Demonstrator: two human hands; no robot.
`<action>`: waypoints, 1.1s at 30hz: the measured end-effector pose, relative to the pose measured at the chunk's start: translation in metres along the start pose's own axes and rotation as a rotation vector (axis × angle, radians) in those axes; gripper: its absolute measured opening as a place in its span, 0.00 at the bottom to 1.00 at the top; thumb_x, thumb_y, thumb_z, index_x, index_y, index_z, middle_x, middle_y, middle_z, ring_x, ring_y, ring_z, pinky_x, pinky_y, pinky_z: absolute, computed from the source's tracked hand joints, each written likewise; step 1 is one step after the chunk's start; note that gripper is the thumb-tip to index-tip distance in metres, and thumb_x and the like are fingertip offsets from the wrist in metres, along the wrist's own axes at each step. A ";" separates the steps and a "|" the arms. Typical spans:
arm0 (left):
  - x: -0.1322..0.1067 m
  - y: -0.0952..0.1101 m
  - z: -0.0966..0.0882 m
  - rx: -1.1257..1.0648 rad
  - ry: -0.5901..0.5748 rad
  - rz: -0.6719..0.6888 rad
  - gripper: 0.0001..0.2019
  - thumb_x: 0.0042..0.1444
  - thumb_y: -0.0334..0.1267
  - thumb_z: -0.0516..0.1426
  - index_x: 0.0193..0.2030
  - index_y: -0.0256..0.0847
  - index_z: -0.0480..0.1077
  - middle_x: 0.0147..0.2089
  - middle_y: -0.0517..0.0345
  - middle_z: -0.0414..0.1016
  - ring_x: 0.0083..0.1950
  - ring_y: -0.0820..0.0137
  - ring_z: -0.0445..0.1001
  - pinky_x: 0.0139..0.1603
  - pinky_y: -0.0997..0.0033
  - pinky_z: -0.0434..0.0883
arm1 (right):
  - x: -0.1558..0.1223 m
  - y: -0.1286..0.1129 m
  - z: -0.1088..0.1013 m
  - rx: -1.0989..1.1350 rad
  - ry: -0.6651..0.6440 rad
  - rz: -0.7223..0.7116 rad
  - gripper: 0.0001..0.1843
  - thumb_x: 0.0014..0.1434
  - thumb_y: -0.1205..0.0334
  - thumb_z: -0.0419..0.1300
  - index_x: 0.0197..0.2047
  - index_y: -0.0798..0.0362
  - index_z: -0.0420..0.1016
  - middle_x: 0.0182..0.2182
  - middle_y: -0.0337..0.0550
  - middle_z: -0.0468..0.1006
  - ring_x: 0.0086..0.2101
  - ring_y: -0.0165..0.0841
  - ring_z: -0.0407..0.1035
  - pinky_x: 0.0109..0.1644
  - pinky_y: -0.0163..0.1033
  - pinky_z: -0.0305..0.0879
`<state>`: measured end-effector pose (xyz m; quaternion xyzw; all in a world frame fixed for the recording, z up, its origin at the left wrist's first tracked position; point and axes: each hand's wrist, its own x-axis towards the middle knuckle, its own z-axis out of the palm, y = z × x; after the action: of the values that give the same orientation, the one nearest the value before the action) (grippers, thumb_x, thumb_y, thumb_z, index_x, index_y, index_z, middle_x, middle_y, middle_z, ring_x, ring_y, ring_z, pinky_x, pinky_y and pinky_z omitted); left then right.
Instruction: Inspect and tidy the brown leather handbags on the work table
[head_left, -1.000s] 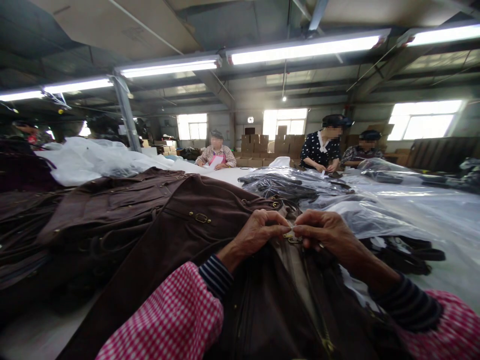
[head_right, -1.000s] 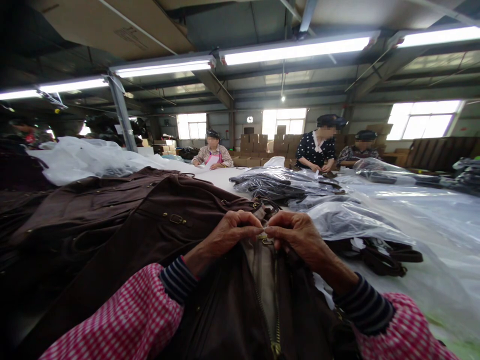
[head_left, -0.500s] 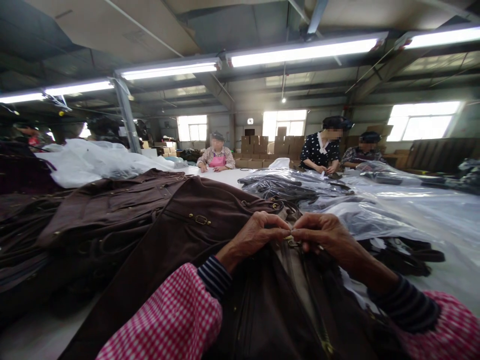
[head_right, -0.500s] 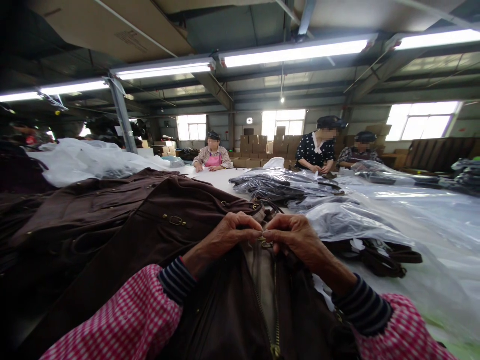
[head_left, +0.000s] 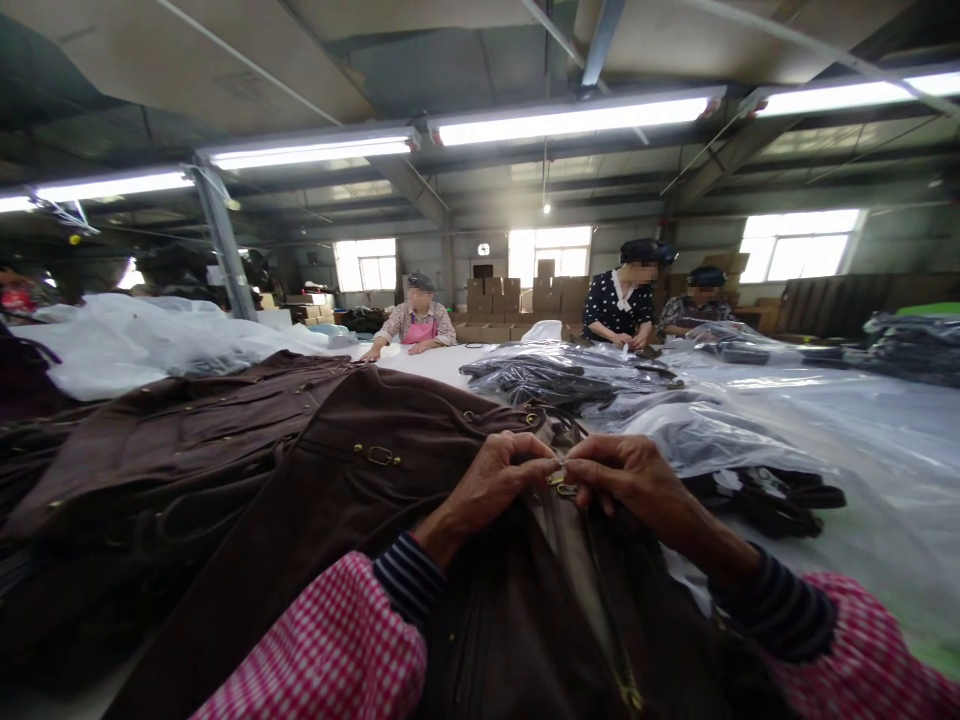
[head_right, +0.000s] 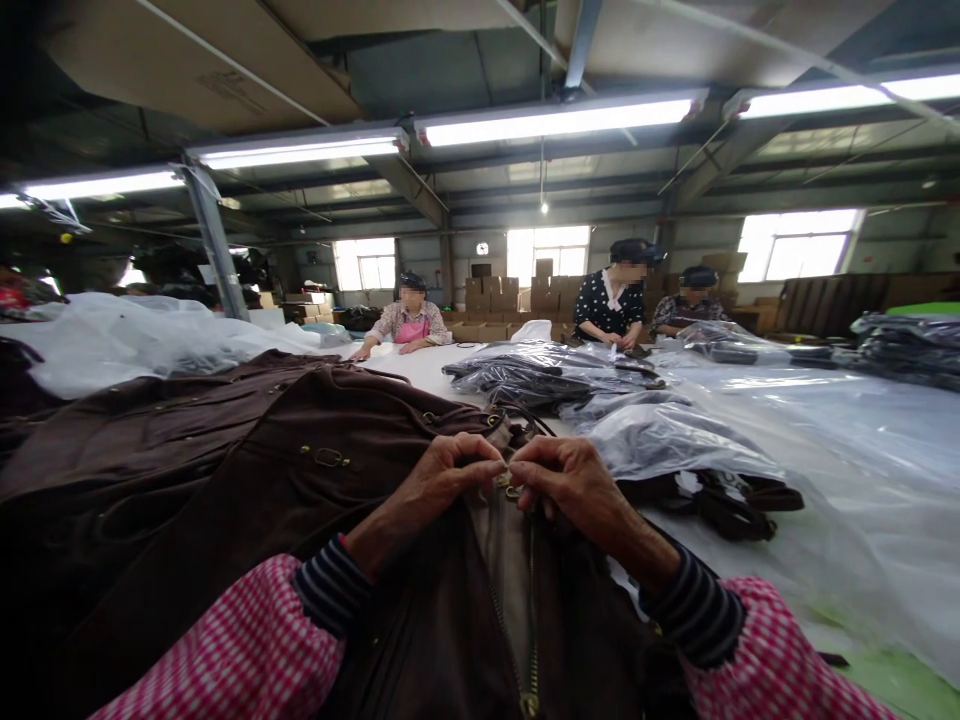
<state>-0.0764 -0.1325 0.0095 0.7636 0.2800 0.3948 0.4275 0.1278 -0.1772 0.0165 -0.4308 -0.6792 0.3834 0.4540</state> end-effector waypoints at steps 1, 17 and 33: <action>0.000 0.000 0.000 0.025 -0.003 0.009 0.14 0.59 0.48 0.63 0.36 0.37 0.79 0.30 0.58 0.75 0.34 0.70 0.71 0.38 0.73 0.67 | 0.000 0.000 0.000 0.009 0.007 -0.003 0.18 0.57 0.46 0.68 0.32 0.55 0.80 0.21 0.41 0.79 0.17 0.25 0.64 0.20 0.30 0.58; 0.000 0.017 0.004 0.184 0.010 -0.083 0.15 0.58 0.50 0.61 0.33 0.39 0.76 0.33 0.58 0.73 0.36 0.69 0.66 0.36 0.73 0.63 | 0.001 0.007 0.017 0.174 0.093 -0.140 0.16 0.58 0.49 0.68 0.32 0.55 0.76 0.26 0.39 0.79 0.20 0.27 0.72 0.19 0.29 0.58; 0.003 0.010 -0.005 0.164 -0.041 -0.230 0.15 0.57 0.52 0.63 0.36 0.41 0.77 0.32 0.61 0.75 0.34 0.71 0.67 0.33 0.75 0.63 | 0.009 0.014 0.011 0.343 0.003 -0.164 0.16 0.55 0.53 0.70 0.30 0.55 0.72 0.26 0.35 0.76 0.21 0.25 0.69 0.23 0.30 0.62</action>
<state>-0.0783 -0.1329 0.0215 0.7669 0.3879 0.3032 0.4117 0.1185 -0.1653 0.0026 -0.2907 -0.6362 0.4546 0.5514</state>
